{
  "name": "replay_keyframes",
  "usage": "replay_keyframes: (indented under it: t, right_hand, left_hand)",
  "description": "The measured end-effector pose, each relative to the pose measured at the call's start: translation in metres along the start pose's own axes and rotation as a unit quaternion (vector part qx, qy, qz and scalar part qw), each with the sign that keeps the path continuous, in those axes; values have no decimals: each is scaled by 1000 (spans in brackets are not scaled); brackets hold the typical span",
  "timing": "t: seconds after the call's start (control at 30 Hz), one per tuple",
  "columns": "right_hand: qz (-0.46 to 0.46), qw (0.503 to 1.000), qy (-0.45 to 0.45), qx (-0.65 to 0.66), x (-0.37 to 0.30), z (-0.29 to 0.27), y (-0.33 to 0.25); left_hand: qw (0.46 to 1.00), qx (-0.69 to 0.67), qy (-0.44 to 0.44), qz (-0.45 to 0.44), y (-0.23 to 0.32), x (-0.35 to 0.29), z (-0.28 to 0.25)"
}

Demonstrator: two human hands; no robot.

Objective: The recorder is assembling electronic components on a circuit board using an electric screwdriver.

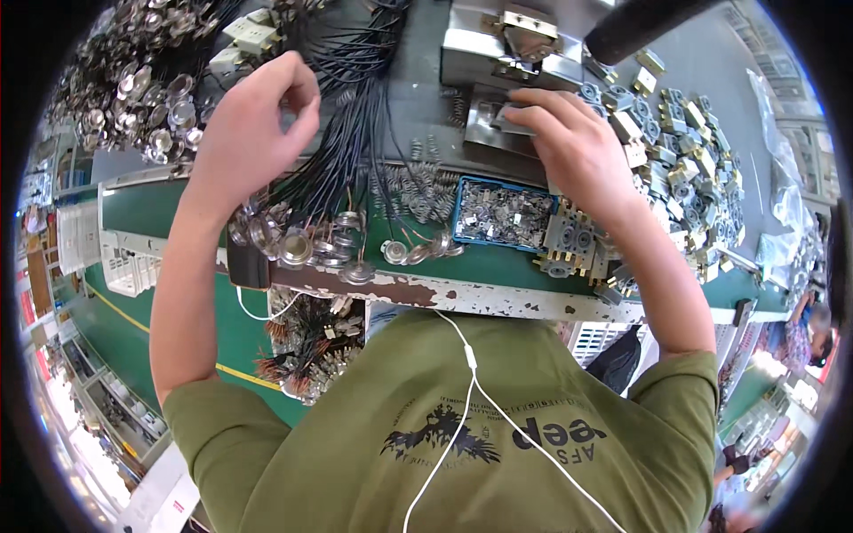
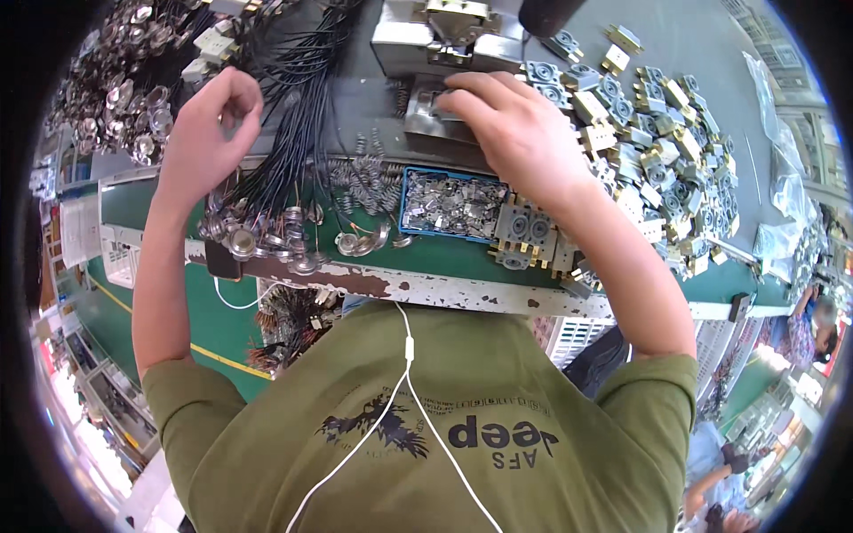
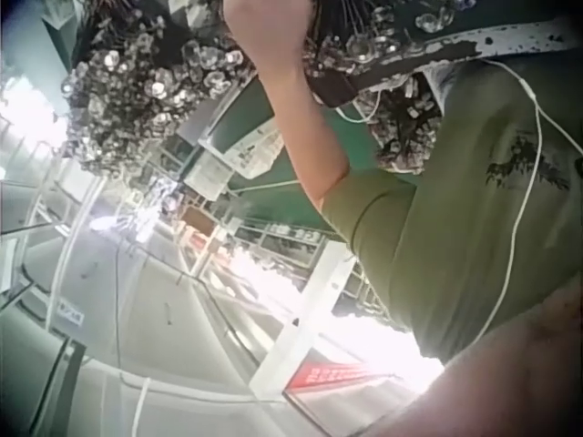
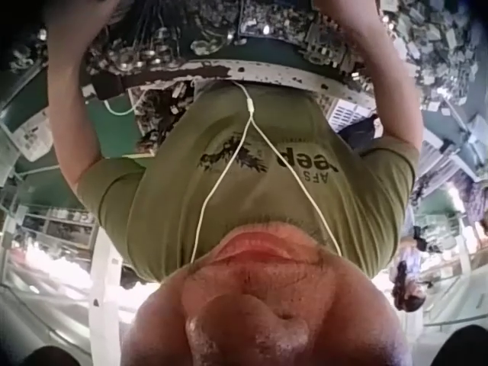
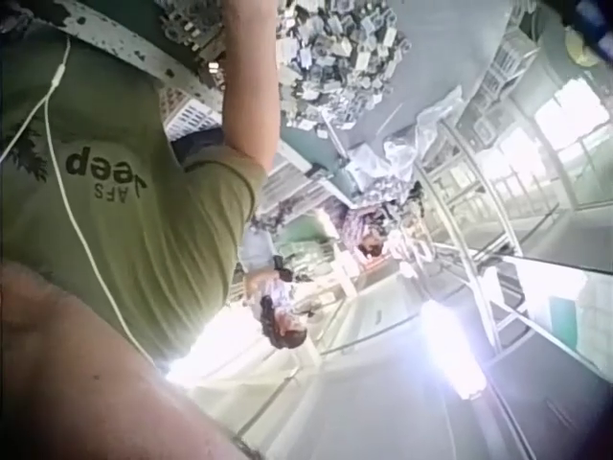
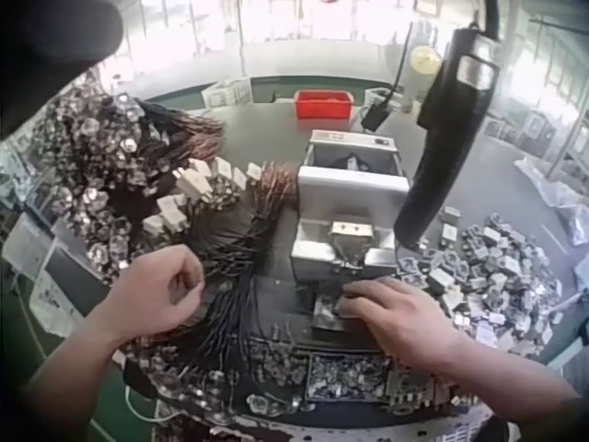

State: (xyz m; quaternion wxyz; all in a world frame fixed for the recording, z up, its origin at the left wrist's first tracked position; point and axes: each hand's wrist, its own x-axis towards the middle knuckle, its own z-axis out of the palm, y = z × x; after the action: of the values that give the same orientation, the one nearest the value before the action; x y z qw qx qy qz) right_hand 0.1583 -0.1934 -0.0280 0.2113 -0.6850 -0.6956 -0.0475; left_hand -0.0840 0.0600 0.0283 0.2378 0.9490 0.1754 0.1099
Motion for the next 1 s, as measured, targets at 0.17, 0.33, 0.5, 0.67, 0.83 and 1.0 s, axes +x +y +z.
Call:
replay_keyframes:
  t: [0.17, 0.33, 0.5, 0.67, 0.83, 1.0]
  right_hand:
    - [64, 996, -18, 61, -7, -12, -10]
    - [101, 992, 7, 81, -7, -7, -12]
    - [105, 992, -4, 71, -2, -3, -11]
    - [94, 992, 22, 76, -1, 5, -10]
    - [82, 994, 13, 67, -2, 6, -6]
    - [33, 997, 60, 27, 4, 0, -31]
  left_hand:
    - [999, 31, 15, 30, -21, -6, 2]
    - [991, 101, 4, 93, -10, -1, 15]
    - [951, 244, 44, 183, -12, 7, 22]
    - [939, 254, 61, 223, -8, 11, 27]
    - [954, 206, 47, 211, -2, 10, 16]
    - [992, 45, 38, 115, 2, -1, 6]
